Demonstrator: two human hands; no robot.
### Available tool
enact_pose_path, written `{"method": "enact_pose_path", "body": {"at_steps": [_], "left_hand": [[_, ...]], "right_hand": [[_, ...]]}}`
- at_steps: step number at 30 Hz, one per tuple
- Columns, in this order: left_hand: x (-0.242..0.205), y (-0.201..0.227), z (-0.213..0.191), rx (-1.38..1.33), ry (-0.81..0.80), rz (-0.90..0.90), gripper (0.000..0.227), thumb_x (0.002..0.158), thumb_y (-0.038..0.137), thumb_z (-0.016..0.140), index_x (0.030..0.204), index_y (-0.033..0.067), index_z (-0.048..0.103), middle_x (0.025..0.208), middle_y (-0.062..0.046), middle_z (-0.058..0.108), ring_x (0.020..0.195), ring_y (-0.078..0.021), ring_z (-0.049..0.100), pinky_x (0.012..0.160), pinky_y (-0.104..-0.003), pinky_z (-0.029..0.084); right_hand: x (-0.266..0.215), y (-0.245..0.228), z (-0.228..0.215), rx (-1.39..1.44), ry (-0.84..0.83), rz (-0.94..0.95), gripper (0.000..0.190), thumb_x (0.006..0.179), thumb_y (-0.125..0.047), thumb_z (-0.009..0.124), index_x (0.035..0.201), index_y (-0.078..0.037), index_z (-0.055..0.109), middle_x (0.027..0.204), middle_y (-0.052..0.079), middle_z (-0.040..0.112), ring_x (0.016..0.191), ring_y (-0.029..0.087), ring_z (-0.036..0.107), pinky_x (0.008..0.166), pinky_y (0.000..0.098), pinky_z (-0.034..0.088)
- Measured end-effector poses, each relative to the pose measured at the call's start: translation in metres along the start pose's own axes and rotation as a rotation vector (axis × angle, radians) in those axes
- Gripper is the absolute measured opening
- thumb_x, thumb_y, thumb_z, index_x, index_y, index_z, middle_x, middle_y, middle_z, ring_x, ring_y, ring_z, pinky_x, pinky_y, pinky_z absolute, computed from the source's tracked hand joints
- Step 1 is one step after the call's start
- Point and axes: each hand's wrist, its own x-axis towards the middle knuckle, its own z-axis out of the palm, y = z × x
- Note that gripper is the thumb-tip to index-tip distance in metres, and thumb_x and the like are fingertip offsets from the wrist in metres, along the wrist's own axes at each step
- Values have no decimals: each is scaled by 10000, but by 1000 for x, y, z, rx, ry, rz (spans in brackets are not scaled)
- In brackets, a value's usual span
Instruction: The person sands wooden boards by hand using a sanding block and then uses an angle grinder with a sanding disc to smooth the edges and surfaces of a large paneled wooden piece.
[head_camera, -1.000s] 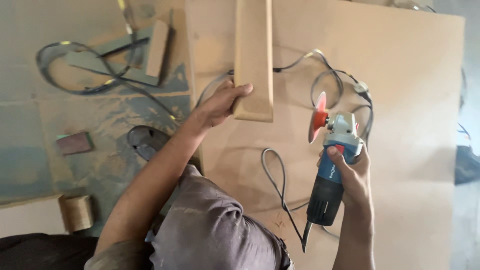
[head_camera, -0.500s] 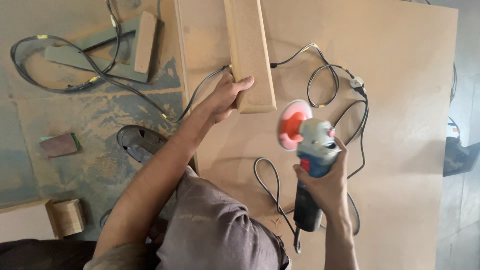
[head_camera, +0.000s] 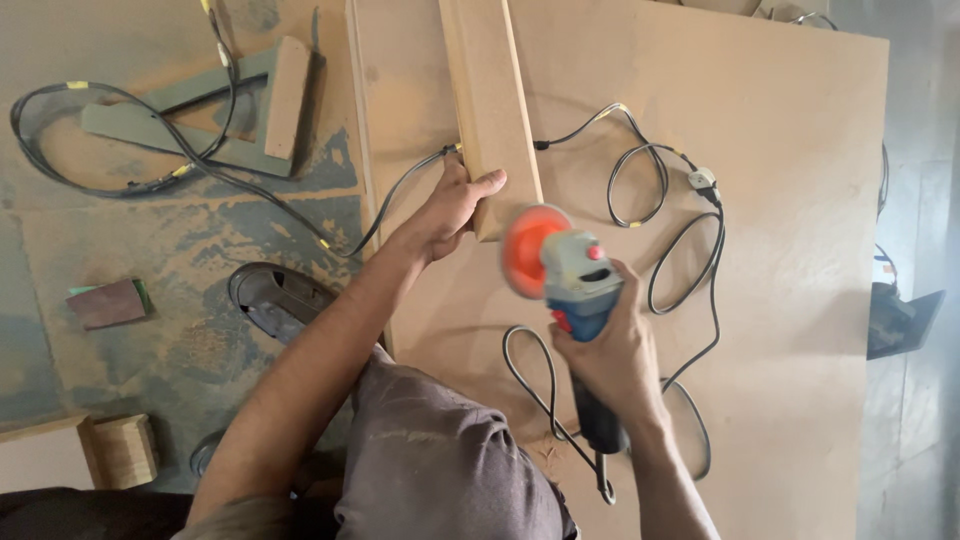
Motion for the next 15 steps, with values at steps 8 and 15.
{"method": "enact_pose_path", "body": {"at_steps": [8, 15], "left_hand": [[-1, -6, -5, 15, -46, 64, 679, 952, 310, 634, 1456, 71, 248, 1402, -150, 533, 1258, -267, 595, 885, -470, 592], [1, -1, -2, 9, 9, 22, 674, 944, 298, 637, 1414, 64, 215, 1390, -160, 522, 1217, -281, 622, 825, -469, 605]], "right_hand": [[17, 35, -17, -14, 66, 110, 965, 667, -218, 859, 1466, -59, 342, 1223, 235, 677, 1085, 363, 709, 912, 448, 560], [-3, -6, 3, 7, 11, -4, 908, 687, -208, 822, 1448, -74, 345, 1115, 232, 718, 1020, 385, 735, 881, 455, 565]]}}
